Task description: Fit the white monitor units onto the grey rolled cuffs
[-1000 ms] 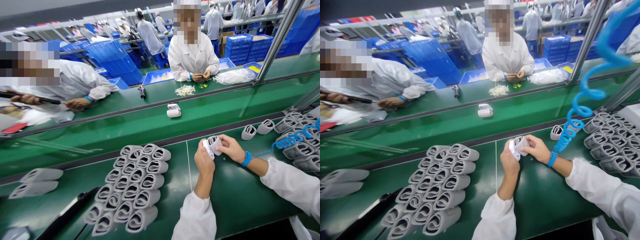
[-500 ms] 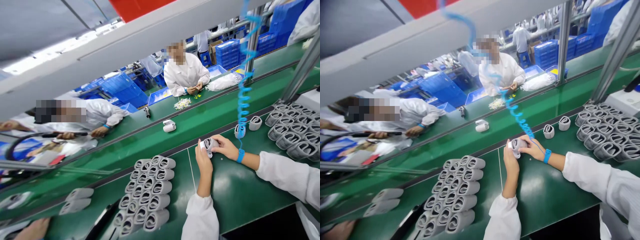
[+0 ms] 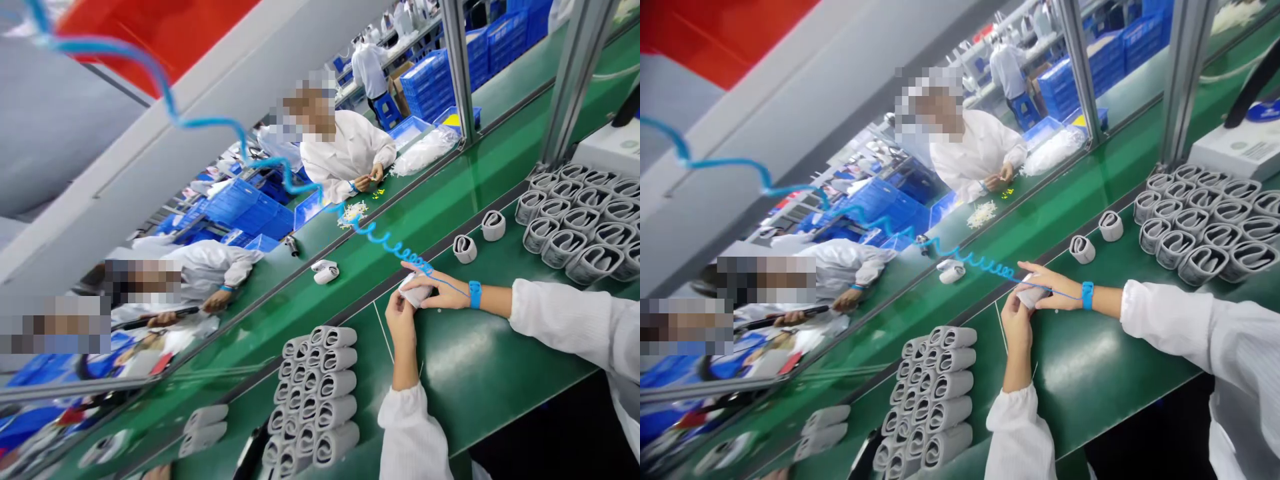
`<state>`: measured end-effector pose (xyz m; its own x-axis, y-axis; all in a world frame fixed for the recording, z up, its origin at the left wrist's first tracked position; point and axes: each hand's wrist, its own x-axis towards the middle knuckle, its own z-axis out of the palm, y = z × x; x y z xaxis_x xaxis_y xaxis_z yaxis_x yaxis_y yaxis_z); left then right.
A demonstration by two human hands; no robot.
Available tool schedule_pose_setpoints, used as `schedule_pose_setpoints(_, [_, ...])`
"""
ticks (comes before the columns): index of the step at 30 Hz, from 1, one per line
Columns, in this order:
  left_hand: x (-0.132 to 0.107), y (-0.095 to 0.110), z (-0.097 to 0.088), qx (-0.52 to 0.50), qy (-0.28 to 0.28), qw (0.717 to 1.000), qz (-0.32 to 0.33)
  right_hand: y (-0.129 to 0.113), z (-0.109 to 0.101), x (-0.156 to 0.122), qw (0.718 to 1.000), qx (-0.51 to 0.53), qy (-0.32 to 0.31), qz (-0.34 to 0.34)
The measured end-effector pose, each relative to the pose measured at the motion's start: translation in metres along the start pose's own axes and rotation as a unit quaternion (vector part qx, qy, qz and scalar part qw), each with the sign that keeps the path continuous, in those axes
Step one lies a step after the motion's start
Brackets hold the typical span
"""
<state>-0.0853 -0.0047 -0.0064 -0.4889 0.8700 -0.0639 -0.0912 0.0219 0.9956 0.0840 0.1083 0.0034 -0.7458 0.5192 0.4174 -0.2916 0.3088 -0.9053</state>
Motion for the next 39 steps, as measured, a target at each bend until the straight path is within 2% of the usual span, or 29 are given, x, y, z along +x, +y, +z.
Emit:
schedule_pose_setpoints(2, [0.001, 0.000, 0.000, -0.006, 0.006, 1.000, -0.002, -0.001, 0.002, 0.001, 1.000, 0.027, -0.007, 0.008])
schedule_pose_setpoints(4, [0.001, 0.000, 0.001, -0.015, 0.026, 1.000, -0.007, 0.000, 0.004, 0.002, 0.995, 0.097, 0.016, 0.023])
schedule_pose_setpoints(8, [0.002, 0.004, 0.001, -0.048, 0.054, 0.997, -0.024, 0.008, 0.008, 0.007, 0.954, 0.260, 0.090, 0.117])
schedule_pose_setpoints(11, [0.002, 0.007, -0.003, -0.066, 0.040, 0.997, -0.032, 0.010, 0.008, 0.010, 0.930, 0.297, 0.073, 0.204])
schedule_pose_setpoints(13, [0.002, 0.009, -0.006, -0.069, 0.024, 0.997, -0.034, 0.008, 0.006, 0.012, 0.923, 0.307, 0.064, 0.225])
schedule_pose_setpoints(20, [0.003, 0.010, -0.010, -0.053, -0.003, 0.997, -0.052, 0.006, -0.010, 0.014, 0.921, 0.325, 0.005, 0.216])
schedule_pose_setpoints(25, [0.004, 0.006, -0.015, -0.055, 0.002, 0.997, -0.045, 0.006, -0.012, 0.014, 0.906, 0.357, -0.001, 0.227])
schedule_pose_setpoints(34, [0.002, 0.014, -0.010, -0.046, -0.004, 0.998, -0.050, 0.017, -0.006, 0.016, 0.918, 0.340, -0.002, 0.205])
schedule_pose_setpoints(39, [0.000, 0.011, -0.011, -0.032, -0.006, 0.998, -0.056, 0.023, -0.004, 0.016, 0.933, 0.305, -0.010, 0.189])
